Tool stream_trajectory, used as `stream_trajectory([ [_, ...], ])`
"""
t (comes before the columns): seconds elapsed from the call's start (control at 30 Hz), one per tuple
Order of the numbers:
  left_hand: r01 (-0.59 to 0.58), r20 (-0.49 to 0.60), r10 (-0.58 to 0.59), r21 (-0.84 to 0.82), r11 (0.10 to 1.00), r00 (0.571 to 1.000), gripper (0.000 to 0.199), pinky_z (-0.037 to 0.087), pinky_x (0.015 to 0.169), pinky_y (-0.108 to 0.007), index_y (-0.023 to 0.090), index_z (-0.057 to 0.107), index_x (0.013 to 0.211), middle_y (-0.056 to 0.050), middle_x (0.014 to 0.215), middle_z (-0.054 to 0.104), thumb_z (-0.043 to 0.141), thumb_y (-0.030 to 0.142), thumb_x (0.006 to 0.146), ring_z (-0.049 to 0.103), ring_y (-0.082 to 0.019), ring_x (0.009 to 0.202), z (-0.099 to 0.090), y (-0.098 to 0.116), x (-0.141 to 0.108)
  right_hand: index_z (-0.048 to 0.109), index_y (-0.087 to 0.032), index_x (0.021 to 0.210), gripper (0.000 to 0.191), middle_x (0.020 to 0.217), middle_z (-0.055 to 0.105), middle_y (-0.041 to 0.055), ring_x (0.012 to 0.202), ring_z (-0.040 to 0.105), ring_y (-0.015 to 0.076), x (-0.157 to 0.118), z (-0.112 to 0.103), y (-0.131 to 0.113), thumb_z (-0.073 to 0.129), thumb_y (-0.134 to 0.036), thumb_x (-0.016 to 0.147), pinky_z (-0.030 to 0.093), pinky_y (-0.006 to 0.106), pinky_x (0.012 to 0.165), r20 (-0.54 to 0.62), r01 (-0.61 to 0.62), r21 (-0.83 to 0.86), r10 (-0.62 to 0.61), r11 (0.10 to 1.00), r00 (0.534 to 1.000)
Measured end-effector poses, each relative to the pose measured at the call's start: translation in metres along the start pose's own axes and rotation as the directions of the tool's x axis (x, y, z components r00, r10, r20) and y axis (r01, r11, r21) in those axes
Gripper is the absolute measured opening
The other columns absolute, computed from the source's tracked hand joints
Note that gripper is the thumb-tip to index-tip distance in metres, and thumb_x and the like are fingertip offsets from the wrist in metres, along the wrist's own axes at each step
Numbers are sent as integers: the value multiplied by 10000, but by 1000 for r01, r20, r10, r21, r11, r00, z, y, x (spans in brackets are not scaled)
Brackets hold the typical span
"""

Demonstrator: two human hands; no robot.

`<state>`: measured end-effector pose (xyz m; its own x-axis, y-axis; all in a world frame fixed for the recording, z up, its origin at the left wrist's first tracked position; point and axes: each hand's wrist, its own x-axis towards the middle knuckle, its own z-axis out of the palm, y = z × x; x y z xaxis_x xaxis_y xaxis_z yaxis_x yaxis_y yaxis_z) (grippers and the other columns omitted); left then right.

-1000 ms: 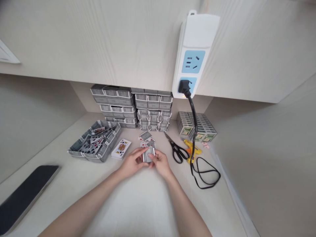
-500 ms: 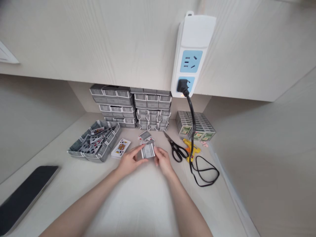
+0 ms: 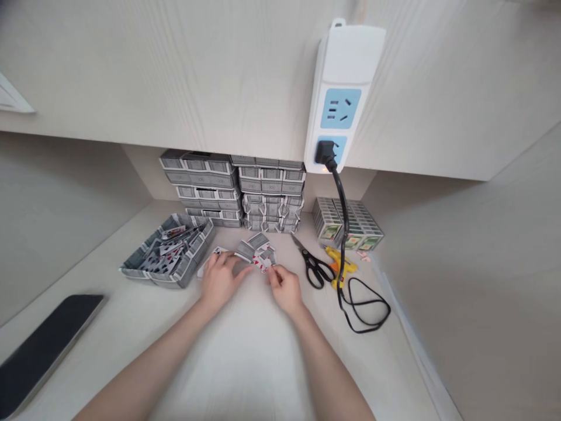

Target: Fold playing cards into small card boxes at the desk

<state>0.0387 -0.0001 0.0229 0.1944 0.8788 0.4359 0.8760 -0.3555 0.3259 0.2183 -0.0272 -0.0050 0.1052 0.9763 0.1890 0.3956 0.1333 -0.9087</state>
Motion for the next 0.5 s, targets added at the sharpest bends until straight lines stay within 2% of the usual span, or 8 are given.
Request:
stream_trajectory([
  [0.07,-4,12,4,36,999,1000,352,387,835,-425,206,614,968,-101,1067,567,525,468,750,466,-283,971,-1,-1,1,611,-174,721,346,570,612,16,441,469,112,-1,0,0,435,-459,808,365,219,455,12,28,-49,-27,998,1000],
  [0.23,5,15,-7,153,988,1000,343,381,886,-420,179,570,1079,-117,1203,506,499,332,780,436,-295,1074,-4,-5,0,612,-179,709,346,553,606,16,440,466,119,-1,0,-1,425,-452,811,349,222,453,19,39,-76,-38,996,999],
  [0.33,75,13,-81,251,965,997,447,352,927,-433,83,467,1200,-191,1248,468,462,235,780,404,-303,1157,-3,-9,-2,607,-184,686,349,540,600,13,446,473,122,-1,0,-1,426,-457,808,345,224,462,24,42,-91,-40,995,999],
  [0.4,111,37,-129,321,940,991,464,347,933,-437,9,444,1206,-243,1211,488,432,183,776,425,-308,1155,-3,-12,-3,604,-186,684,345,543,602,14,457,481,126,-1,0,-2,429,-458,806,346,225,472,27,41,-96,-38,995,999],
  [0.5,83,90,-125,373,924,988,433,358,931,-412,-40,475,1163,-264,1142,537,402,122,768,487,-296,1100,-5,-14,-2,595,-186,677,336,545,600,14,463,484,125,-2,0,-3,424,-441,813,350,224,482,31,42,-115,-39,992,999],
])
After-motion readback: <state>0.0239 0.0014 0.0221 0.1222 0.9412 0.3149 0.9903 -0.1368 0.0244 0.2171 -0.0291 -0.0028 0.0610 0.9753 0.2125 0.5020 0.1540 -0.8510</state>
